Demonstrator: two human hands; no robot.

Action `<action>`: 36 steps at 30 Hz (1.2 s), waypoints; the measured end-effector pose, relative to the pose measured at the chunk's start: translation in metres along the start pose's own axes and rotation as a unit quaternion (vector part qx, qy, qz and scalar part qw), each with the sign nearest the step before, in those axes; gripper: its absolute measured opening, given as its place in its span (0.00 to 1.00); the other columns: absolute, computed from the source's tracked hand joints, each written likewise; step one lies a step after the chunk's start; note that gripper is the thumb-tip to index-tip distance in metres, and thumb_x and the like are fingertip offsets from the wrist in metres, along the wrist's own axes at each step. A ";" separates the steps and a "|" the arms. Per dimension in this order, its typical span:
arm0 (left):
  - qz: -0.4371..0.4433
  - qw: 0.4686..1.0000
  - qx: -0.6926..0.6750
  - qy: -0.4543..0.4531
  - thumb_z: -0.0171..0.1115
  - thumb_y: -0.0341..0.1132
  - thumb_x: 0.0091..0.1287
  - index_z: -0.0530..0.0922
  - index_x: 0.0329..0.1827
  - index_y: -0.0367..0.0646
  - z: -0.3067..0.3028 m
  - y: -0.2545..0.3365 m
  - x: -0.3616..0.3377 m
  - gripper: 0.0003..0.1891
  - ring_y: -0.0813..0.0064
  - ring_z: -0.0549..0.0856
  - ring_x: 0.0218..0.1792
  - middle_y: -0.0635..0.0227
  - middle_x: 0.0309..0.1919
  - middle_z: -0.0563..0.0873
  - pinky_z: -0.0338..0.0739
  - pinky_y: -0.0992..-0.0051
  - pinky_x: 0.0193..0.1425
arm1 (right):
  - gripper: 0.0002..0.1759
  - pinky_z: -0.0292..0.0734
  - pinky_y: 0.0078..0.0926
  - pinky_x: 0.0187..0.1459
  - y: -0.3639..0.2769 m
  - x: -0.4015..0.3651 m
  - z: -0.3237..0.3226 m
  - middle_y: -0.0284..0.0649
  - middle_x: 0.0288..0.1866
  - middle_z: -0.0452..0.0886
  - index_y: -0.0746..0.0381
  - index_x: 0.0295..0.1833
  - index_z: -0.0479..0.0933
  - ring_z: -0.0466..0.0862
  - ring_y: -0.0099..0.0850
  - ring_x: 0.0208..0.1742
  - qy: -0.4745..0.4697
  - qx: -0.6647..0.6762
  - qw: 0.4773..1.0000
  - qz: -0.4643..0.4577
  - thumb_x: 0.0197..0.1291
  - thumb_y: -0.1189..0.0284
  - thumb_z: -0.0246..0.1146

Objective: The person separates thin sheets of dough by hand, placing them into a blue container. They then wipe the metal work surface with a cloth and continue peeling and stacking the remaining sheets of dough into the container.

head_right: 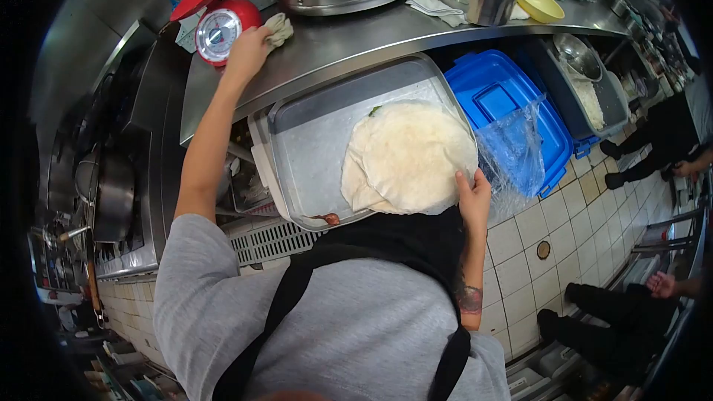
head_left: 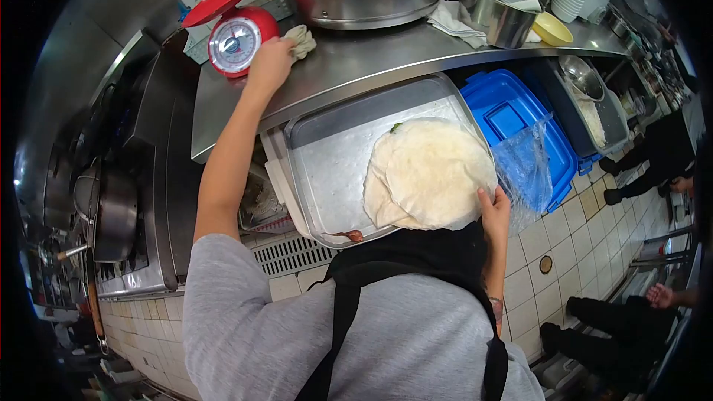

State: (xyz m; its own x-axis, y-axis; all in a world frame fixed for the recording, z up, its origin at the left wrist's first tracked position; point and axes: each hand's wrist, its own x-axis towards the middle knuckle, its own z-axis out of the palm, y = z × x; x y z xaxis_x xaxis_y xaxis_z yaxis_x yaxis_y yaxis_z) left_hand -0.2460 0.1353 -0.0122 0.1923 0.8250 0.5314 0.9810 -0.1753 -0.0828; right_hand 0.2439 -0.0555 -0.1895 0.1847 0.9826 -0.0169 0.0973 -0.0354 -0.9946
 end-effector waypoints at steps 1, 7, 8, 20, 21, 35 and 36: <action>-0.006 0.998 -0.055 0.004 0.62 0.30 0.58 0.84 0.44 0.41 -0.021 -0.010 -0.015 0.11 0.53 0.87 0.39 0.51 0.37 0.87 0.80 0.60 0.44 | 0.17 0.76 0.25 0.49 -0.001 0.001 -0.002 0.42 0.48 0.85 0.71 0.56 0.76 0.83 0.26 0.46 -0.012 0.003 1.000 0.000 0.65 0.73 0.61; -0.267 0.959 -0.088 0.031 0.64 0.31 0.59 0.86 0.43 0.43 -0.163 -0.099 -0.136 0.10 0.69 0.87 0.32 0.59 0.28 0.87 0.78 0.71 0.40 | 0.16 0.76 0.24 0.48 -0.007 0.018 -0.018 0.39 0.48 0.84 0.70 0.57 0.76 0.82 0.24 0.45 -0.104 -0.062 0.993 -0.005 0.66 0.74 0.61; -0.282 0.957 -0.062 0.023 0.63 0.30 0.59 0.85 0.42 0.42 -0.186 -0.104 -0.146 0.09 0.71 0.86 0.31 0.60 0.28 0.86 0.78 0.73 0.40 | 0.16 0.76 0.24 0.48 -0.007 0.025 -0.020 0.39 0.48 0.84 0.71 0.56 0.76 0.82 0.25 0.45 -0.122 -0.076 0.990 0.001 0.66 0.75 0.60; -0.260 0.879 -0.399 0.035 0.62 0.37 0.70 0.81 0.47 0.40 -0.289 -0.139 -0.149 0.10 0.85 0.80 0.37 0.75 0.35 0.83 0.75 0.80 0.44 | 0.20 0.76 0.37 0.51 -0.160 0.056 0.060 0.53 0.45 0.83 0.68 0.50 0.80 0.82 0.51 0.48 -0.072 -0.458 0.854 -0.237 0.53 0.70 0.70; -0.244 0.871 -0.426 -0.010 0.63 0.37 0.70 0.81 0.48 0.40 -0.291 -0.128 -0.138 0.11 0.84 0.81 0.37 0.75 0.36 0.83 0.76 0.80 0.45 | 0.20 0.76 0.35 0.53 -0.197 0.050 0.112 0.51 0.46 0.83 0.67 0.51 0.80 0.83 0.48 0.49 -0.168 -0.338 0.865 -0.331 0.53 0.72 0.70; 0.022 0.929 -0.329 -0.167 0.62 0.21 0.51 0.81 0.41 0.37 -0.310 -0.086 -0.083 0.13 0.79 0.75 0.42 0.72 0.37 0.76 0.66 0.79 0.49 | 0.21 0.76 0.27 0.38 -0.268 0.088 0.322 0.41 0.29 0.84 0.68 0.36 0.83 0.79 0.26 0.32 -0.503 -0.238 0.752 -0.353 0.51 0.59 0.75; 0.005 0.931 -0.323 -0.168 0.60 0.20 0.50 0.81 0.41 0.37 -0.309 -0.087 -0.085 0.14 0.79 0.75 0.43 0.72 0.38 0.76 0.66 0.79 0.50 | 0.16 0.75 0.21 0.36 -0.263 0.113 0.315 0.34 0.27 0.81 0.66 0.32 0.81 0.78 0.20 0.32 -0.535 -0.250 0.755 -0.284 0.53 0.62 0.74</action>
State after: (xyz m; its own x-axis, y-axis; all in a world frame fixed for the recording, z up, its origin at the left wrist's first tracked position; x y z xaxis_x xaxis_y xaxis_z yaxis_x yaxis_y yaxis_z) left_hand -0.3551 -0.0851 0.2104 0.3057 0.9237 0.2309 0.7796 -0.3821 0.4962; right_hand -0.0691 0.1218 0.0383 -0.8960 0.4401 0.0592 0.2702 0.6461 -0.7138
